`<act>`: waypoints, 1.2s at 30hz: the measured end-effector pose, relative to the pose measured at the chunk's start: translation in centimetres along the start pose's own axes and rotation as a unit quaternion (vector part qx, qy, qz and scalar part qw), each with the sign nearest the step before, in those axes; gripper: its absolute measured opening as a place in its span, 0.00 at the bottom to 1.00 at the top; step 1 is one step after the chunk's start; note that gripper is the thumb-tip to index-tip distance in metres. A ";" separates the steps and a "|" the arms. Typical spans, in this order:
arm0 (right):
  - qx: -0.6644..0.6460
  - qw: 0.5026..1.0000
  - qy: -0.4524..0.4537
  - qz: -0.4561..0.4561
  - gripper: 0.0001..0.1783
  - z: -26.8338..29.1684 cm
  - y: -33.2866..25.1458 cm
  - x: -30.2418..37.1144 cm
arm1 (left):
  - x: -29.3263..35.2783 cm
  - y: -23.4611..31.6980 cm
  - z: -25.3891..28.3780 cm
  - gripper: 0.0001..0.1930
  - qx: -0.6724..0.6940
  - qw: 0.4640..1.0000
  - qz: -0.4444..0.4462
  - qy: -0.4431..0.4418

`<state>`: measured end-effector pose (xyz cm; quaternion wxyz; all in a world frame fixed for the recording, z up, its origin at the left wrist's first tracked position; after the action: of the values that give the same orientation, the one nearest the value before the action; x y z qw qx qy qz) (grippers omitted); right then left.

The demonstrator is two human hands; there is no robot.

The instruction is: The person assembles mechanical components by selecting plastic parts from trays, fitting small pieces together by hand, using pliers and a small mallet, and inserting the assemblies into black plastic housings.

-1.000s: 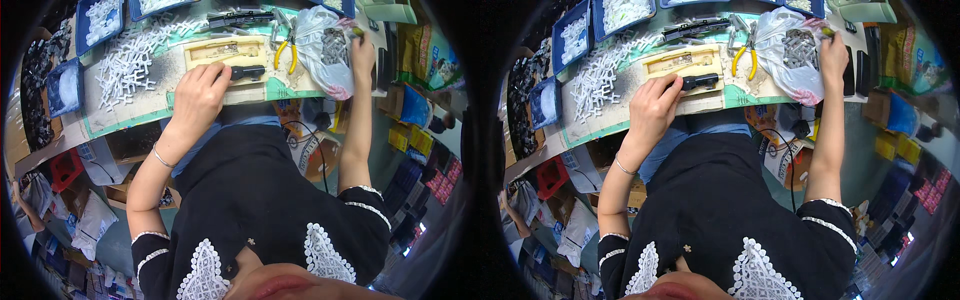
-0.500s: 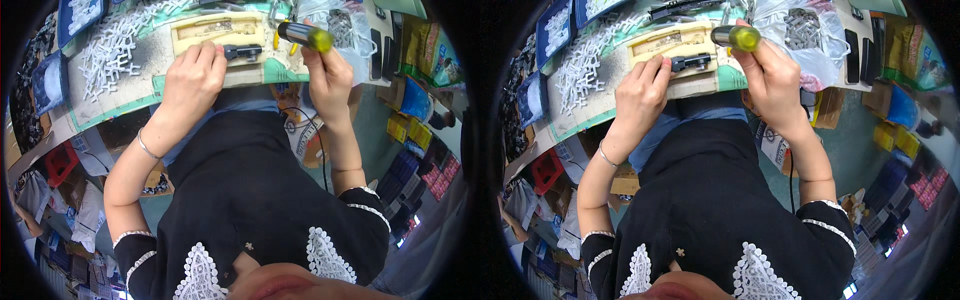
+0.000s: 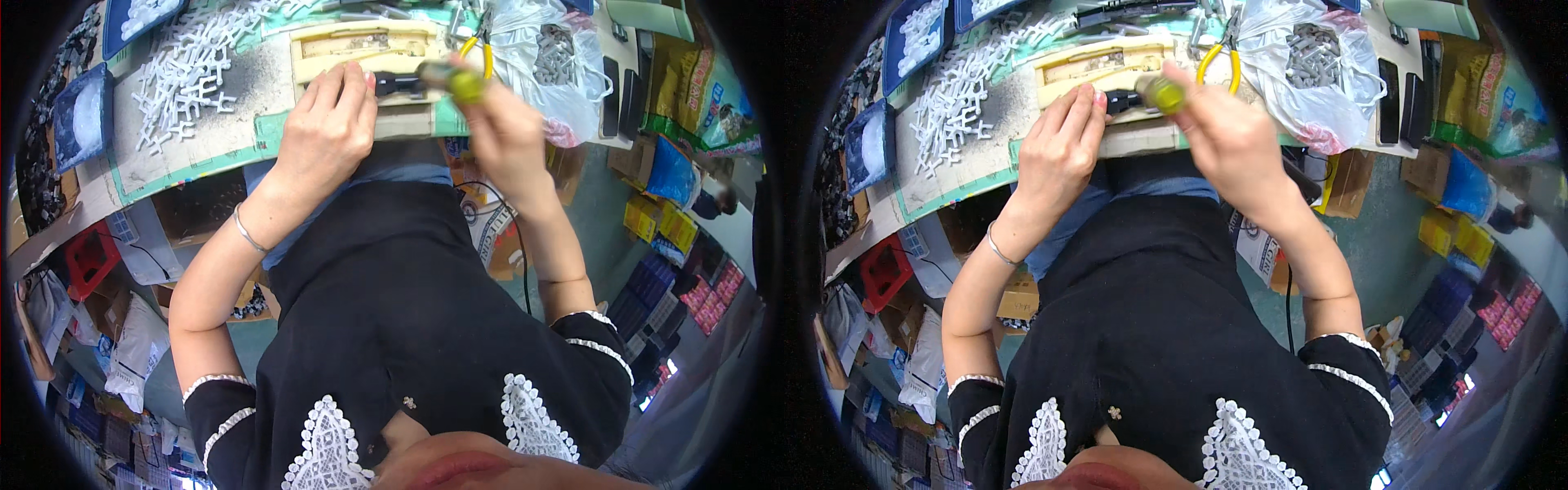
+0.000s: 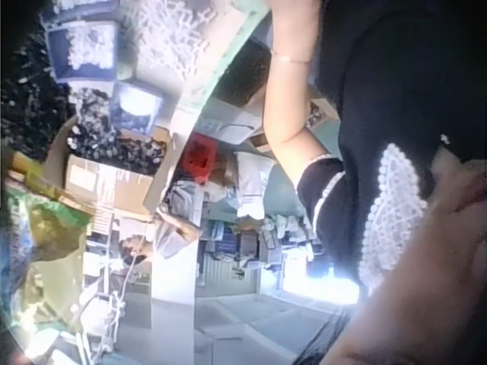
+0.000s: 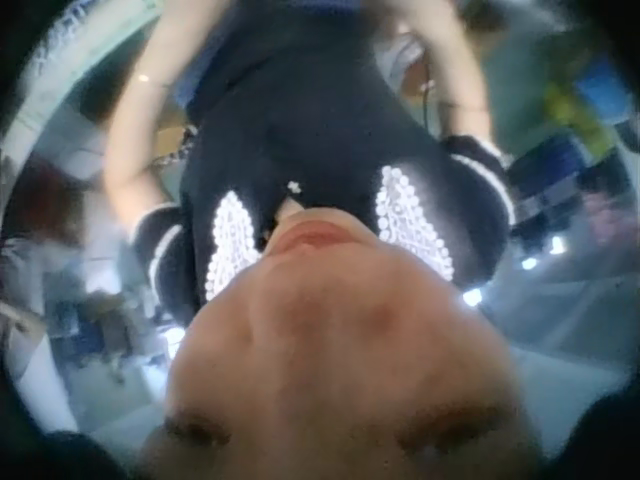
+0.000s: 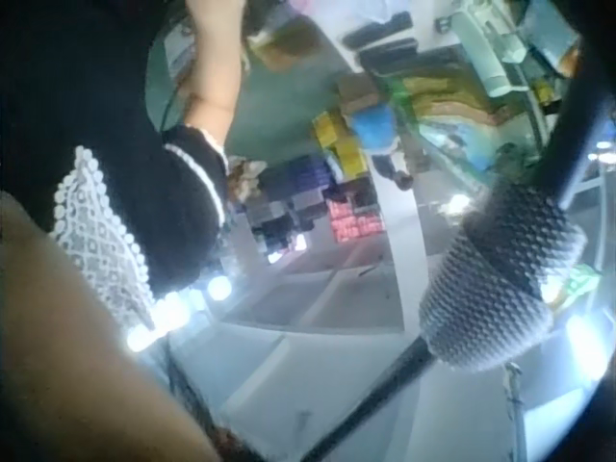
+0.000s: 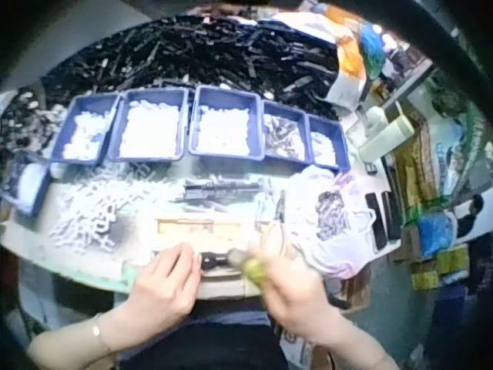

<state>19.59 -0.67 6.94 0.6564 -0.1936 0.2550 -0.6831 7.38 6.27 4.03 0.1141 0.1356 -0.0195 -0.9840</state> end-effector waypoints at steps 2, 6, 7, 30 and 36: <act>-0.097 0.994 0.057 -0.009 0.17 1.2 -0.4 0.4 | 0.1 0.1 0.2 0.09 -0.008 1.000 0.000 0.008; 0.038 0.998 -0.023 -0.045 0.10 -0.7 1.0 0.4 | 0.1 -0.2 0.2 0.09 0.008 1.000 0.010 0.011; 0.028 0.998 0.006 -0.055 0.10 0.4 1.0 0.5 | 0.1 -0.5 0.2 0.09 0.036 0.999 0.020 0.012; 0.097 0.987 -0.130 0.009 0.14 -4.6 -2.0 -4.6 | 3.8 2.8 -2.8 0.00 0.117 0.979 0.165 -0.020; 0.051 0.990 -0.116 0.064 0.14 -4.7 -4.5 -5.1 | 4.3 2.8 -2.9 0.04 0.172 0.970 0.169 -0.028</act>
<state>13.47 4.84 6.24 0.7329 -0.2214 0.1538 -0.6246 4.79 2.53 0.28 0.2532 0.1201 -0.2143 -0.9357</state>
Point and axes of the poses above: each hand's wrist, its own x-axis away from the middle knuckle, its own z-axis out of the back of the hand, y = z × x, the point moved 7 cm from there along -x, towards the middle knuckle, and after that the axes turned 13 degrees about -y, right-handed, at the moved point
